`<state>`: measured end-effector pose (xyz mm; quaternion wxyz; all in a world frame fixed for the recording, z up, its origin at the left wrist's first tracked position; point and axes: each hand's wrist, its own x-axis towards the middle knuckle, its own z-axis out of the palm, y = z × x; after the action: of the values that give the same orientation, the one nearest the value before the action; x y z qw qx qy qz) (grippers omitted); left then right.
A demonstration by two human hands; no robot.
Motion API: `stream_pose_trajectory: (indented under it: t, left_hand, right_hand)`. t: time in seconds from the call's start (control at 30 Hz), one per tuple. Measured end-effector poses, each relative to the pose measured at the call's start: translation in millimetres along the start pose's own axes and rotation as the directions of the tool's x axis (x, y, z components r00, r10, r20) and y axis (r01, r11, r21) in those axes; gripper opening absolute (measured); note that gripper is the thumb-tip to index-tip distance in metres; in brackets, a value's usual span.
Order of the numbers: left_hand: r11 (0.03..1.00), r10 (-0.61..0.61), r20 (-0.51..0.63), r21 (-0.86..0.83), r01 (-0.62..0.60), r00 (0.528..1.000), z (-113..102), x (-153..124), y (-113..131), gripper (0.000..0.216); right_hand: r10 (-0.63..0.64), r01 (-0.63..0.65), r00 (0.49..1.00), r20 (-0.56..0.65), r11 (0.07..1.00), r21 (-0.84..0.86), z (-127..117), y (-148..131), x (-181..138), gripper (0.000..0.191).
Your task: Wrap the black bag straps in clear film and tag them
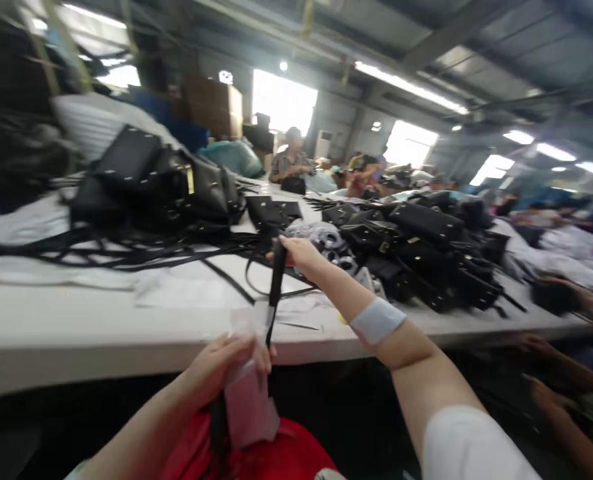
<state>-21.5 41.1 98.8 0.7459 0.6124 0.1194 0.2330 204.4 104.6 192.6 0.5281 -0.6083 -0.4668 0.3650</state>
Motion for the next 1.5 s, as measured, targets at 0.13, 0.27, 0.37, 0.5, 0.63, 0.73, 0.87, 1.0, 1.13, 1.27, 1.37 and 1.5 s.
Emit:
stream_pose_trajectory:
  t: [0.13,0.27,0.37,0.5,0.63,0.73,0.87,1.0,1.13,1.27,1.37,1.5]
  left_hand:
    - [0.948,-0.086,-0.088,-0.314,0.054,0.992,-13,-23,-37,0.045]
    - [0.825,-0.146,-0.052,-0.557,0.093,0.988,-21,-53,-63,0.037]
    - [0.845,-0.138,-0.002,-0.521,0.117,0.990,-19,-75,-67,0.039]
    - [0.910,-0.165,-0.099,-0.399,0.113,0.981,-21,-87,-66,0.041]
    - [0.923,-0.115,-0.319,-0.384,-0.017,0.941,-31,-85,-63,0.041]
    - [0.915,-0.081,-0.302,-0.399,-0.049,0.950,-37,-77,-59,0.040]
    - [0.920,-0.085,-0.160,-0.391,0.016,0.983,-29,-62,-55,0.043]
    - [0.959,-0.125,0.052,-0.249,0.134,0.991,-17,-60,-43,0.045]
    - [0.979,-0.201,0.212,0.062,0.192,0.956,-14,-74,-26,0.050]
    - [0.956,-0.183,0.178,0.262,0.133,0.967,-11,-79,-23,0.056]
    - [0.944,-0.142,0.167,0.319,0.082,0.976,-5,-74,-25,0.053]
    - [0.942,-0.228,0.297,0.309,0.132,0.927,2,-72,-17,0.049]
  right_hand:
    - [0.153,-0.126,0.977,0.150,0.977,-0.172,0,83,3,0.039]
    - [0.195,-0.147,0.966,0.172,0.955,-0.259,14,125,7,0.036]
    - [0.191,-0.164,0.977,0.091,0.955,-0.248,17,128,25,0.034]
    - [0.209,-0.217,0.975,-0.071,0.966,-0.144,1,116,55,0.040]
    - [0.328,-0.328,0.945,-0.017,0.942,-0.066,-6,114,38,0.057]
    - [0.524,-0.510,0.699,0.487,0.842,-0.175,17,126,-18,0.068]
    - [0.397,-0.583,0.497,0.771,0.811,-0.042,71,142,-99,0.060]
    - [0.294,-0.481,0.825,0.483,0.814,0.326,90,139,-120,0.046]
    - [0.239,-0.346,0.905,0.352,0.895,0.280,59,120,-112,0.039]
    - [0.190,-0.280,0.892,0.410,0.945,0.170,40,111,-120,0.029]
    - [0.190,-0.270,0.884,0.426,0.953,0.135,37,110,-135,0.028]
    - [0.155,-0.197,0.912,0.380,0.977,0.075,5,85,-170,0.025]
